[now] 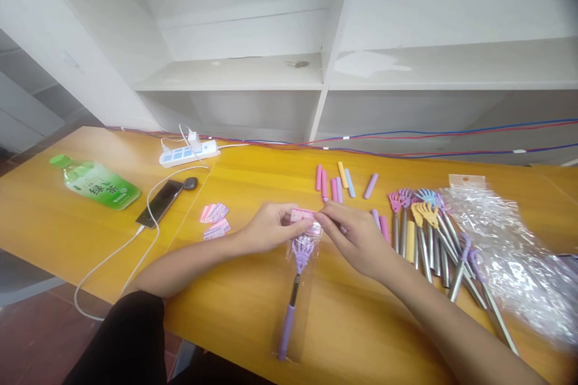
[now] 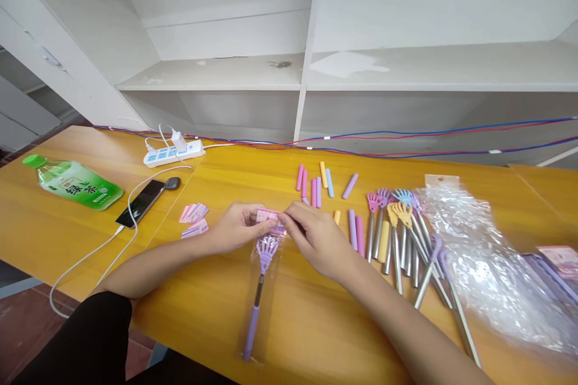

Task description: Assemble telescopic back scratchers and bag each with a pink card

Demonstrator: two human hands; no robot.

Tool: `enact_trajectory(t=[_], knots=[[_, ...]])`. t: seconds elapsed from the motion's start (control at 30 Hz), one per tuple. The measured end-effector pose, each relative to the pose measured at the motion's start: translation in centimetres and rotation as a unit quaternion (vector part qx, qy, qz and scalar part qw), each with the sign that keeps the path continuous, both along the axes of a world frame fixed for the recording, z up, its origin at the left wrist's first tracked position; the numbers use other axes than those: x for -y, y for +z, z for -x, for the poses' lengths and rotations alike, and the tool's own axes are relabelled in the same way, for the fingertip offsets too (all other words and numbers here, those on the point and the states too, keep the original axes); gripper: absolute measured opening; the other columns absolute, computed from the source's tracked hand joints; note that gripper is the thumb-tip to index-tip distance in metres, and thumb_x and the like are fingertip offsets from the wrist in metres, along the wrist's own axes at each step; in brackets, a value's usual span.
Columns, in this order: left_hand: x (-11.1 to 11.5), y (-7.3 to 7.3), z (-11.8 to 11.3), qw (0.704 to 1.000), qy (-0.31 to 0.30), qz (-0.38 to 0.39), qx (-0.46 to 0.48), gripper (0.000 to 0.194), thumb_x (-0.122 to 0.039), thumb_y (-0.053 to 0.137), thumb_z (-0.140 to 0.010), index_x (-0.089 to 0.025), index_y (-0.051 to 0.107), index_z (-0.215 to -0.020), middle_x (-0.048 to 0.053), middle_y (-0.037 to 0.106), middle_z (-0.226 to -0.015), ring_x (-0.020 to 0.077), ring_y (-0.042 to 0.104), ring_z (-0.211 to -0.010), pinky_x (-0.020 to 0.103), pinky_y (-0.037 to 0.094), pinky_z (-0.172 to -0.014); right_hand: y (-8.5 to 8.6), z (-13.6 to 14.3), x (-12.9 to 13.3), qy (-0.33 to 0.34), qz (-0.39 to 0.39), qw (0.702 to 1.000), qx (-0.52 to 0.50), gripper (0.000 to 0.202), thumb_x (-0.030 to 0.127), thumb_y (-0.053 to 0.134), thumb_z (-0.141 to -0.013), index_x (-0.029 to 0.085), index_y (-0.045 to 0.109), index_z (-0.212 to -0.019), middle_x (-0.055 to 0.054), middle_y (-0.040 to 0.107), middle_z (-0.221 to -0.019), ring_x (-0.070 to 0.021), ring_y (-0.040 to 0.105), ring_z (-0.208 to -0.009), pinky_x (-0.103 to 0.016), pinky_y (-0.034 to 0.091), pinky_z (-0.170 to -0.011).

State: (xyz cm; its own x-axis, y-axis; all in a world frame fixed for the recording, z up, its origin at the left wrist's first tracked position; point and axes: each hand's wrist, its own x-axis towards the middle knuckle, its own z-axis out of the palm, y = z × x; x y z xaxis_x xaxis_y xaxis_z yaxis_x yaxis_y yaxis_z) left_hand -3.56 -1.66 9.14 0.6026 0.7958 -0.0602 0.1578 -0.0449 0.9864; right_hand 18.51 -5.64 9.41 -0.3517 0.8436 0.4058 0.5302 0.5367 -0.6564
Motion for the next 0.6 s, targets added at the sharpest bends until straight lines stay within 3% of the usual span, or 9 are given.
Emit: enact_trajectory(t=[0.17,0.37,0.5,0.6], knots=[[-0.4,-0.4,0.2,1.000,-0.025,-0.004,-0.001,0.041,-0.053,0.067,-0.095,-0.015,0.059,-0.083,-0.004,0.049,-0.070,0.0078,0.046,-0.062,0.021,0.036,-0.058,0.1,-0.5,-0.5,-0.007,0.001,1.000,0.002,0.036,0.035,0.049,-0.111,0.018,0.055,-0.081,0.002,0.051,-0.071,-0.0093,0.045,-0.065,-0.023,0.032,-0.063],[-0.8,0.4,0.7,0.995,-0.091,0.042,0.018,0.045,-0.058,0.060,-0.098,-0.013,0.064,-0.099,0.006,0.066,-0.087,0.0150,0.067,-0.078,0.028,0.055,-0.072,0.0,-1.1,-1.1,-0.010,0.001,1.000,0.012,0.040,0.039,0.047,-0.111,0.017,0.053,-0.079,0.002,0.050,-0.070,-0.0104,0.044,-0.065,-0.024,0.032,-0.063],[-1.1,1.0,0.9,0.987,-0.137,0.077,0.018,0.049,-0.061,0.057,-0.100,-0.014,0.063,-0.112,0.009,0.072,-0.092,0.0185,0.075,-0.078,0.033,0.061,-0.076,0.2,-1.4,-1.2,-0.023,0.017,0.999,0.020,0.042,0.044,0.045,-0.111,0.018,0.054,-0.080,0.001,0.052,-0.072,-0.0112,0.047,-0.068,-0.024,0.033,-0.066],[-1.3,1.0,0.7,0.990,-0.117,0.075,0.021,0.049,-0.060,0.058,-0.099,-0.015,0.064,-0.117,0.009,0.073,-0.096,0.0180,0.076,-0.078,0.033,0.063,-0.077,0.4,-1.0,-0.7,-0.066,0.061,0.996,0.030,0.044,0.050,0.042,-0.111,0.018,0.056,-0.084,-0.001,0.057,-0.075,-0.0126,0.052,-0.069,-0.025,0.036,-0.067]])
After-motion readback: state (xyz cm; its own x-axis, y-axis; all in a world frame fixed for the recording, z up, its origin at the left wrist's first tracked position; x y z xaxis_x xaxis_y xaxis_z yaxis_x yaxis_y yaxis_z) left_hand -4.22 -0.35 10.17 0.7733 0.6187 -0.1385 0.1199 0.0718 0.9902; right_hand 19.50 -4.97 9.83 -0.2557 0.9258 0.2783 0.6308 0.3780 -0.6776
